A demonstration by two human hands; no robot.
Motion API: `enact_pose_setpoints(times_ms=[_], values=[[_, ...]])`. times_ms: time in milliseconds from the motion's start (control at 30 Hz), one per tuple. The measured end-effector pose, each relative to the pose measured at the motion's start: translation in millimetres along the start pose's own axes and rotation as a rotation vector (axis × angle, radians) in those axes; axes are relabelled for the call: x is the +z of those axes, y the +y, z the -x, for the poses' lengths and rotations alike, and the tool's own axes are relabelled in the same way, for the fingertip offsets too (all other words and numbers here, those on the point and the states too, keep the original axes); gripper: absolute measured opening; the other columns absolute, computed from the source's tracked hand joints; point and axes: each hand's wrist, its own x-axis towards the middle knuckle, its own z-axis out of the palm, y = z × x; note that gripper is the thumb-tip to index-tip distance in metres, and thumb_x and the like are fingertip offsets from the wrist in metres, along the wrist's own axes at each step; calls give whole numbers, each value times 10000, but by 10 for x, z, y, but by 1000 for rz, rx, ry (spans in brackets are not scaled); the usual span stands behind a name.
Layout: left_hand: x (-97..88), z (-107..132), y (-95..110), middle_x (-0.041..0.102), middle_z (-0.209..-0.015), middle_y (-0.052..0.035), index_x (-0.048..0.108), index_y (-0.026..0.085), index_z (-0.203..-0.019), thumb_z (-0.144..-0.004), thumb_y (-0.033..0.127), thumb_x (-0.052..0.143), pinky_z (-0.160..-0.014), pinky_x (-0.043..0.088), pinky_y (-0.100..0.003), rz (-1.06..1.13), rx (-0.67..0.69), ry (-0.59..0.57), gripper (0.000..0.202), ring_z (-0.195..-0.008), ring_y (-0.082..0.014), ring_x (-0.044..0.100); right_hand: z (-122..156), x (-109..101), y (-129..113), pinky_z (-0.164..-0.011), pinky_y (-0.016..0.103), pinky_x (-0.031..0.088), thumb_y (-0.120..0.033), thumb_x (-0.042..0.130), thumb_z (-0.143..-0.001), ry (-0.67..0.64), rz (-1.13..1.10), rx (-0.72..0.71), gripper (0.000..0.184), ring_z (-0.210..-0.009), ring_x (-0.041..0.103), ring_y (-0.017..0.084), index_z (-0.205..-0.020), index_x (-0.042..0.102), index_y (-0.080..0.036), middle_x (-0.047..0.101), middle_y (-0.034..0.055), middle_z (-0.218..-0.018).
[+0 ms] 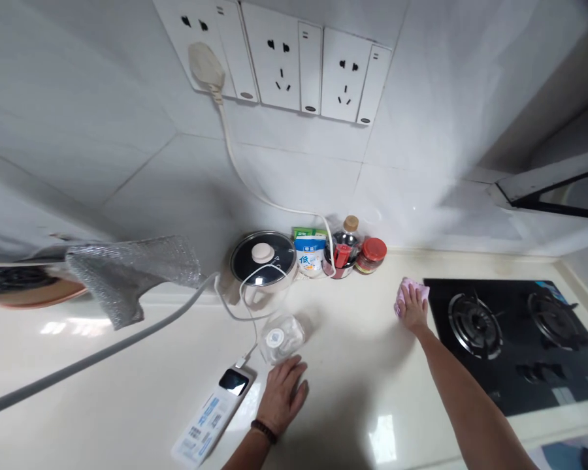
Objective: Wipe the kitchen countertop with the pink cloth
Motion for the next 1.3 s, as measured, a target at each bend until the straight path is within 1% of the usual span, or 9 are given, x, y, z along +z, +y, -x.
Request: enact_pose_setpoints(times_ms=[133,233,400,533,667,867,1067,1167,1300], values=[[29,-9,-17,705,-1240,-99,687,245,-1172,-924,284,582,-963,520,-432,16,12,22,271,-1147,-266,633,900,246,358,-1241,535,179,-471,111,-1040,23,16,66,648,-1596,121,261,-1661,120,-287,163,41,-1740],[42,-14,-28,706,-1233,-96,684,246,-1173,-929,293,584,-961,517,-435,24,30,35,267,-1145,-267,632,1687,473,405,-1244,559,162,-471,108,-1034,84,-2,117,655,-1591,158,272,-1661,121,-281,200,57,-1730],[73,-11,-42,707,-1226,-100,688,243,-1166,-928,297,585,-969,512,-440,42,26,54,265,-1151,-271,631,2980,904,180,-1239,597,190,-474,195,-1019,107,-23,82,667,-1583,200,303,-1657,171,-280,262,67,-1707],[80,-7,-26,702,-1234,-102,690,241,-1157,-925,291,579,-965,512,-441,38,14,42,262,-1152,-271,627,3414,1073,-122,-1228,639,205,-424,301,-998,82,-23,-17,669,-1574,214,337,-1649,204,-306,339,74,-1671],[51,-14,5,695,-1245,-105,674,235,-1177,-930,271,573,-968,511,-433,27,18,38,270,-1158,-262,623,3019,833,-395,-1239,633,196,-383,335,-1009,60,-10,-122,638,-1588,149,334,-1638,258,-305,270,57,-1699],[18,-23,40,689,-1259,-104,659,231,-1203,-932,269,578,-983,500,-434,34,3,9,286,-1165,-258,615,1619,202,-678,-1263,565,161,-365,313,-1026,-6,57,-341,608,-1601,98,285,-1631,264,-329,175,7,-1728],[14,-1,64,681,-1272,-110,665,236,-1214,-939,289,553,-999,498,-446,42,-39,-20,301,-1181,-261,608,377,-165,-1014,-1260,551,140,-437,237,-1041,-53,43,-286,616,-1605,71,260,-1648,181,-347,112,-17,-1744],[7,1,71,680,-1271,-114,670,231,-1200,-937,295,555,-1006,503,-450,41,-52,-38,295,-1182,-261,607,105,-237,-1210,-1263,557,95,-455,212,-1046,-77,-14,-210,628,-1606,32,270,-1657,139,-327,54,-16,-1750],[20,0,60,681,-1273,-119,671,224,-1197,-931,296,566,-1016,501,-461,36,-47,-30,295,-1192,-265,601,279,-214,-1701,-1249,603,27,-454,228,-1046,-129,-87,-221,657,-1602,-20,318,-1664,100,-273,16,35,-1753]])
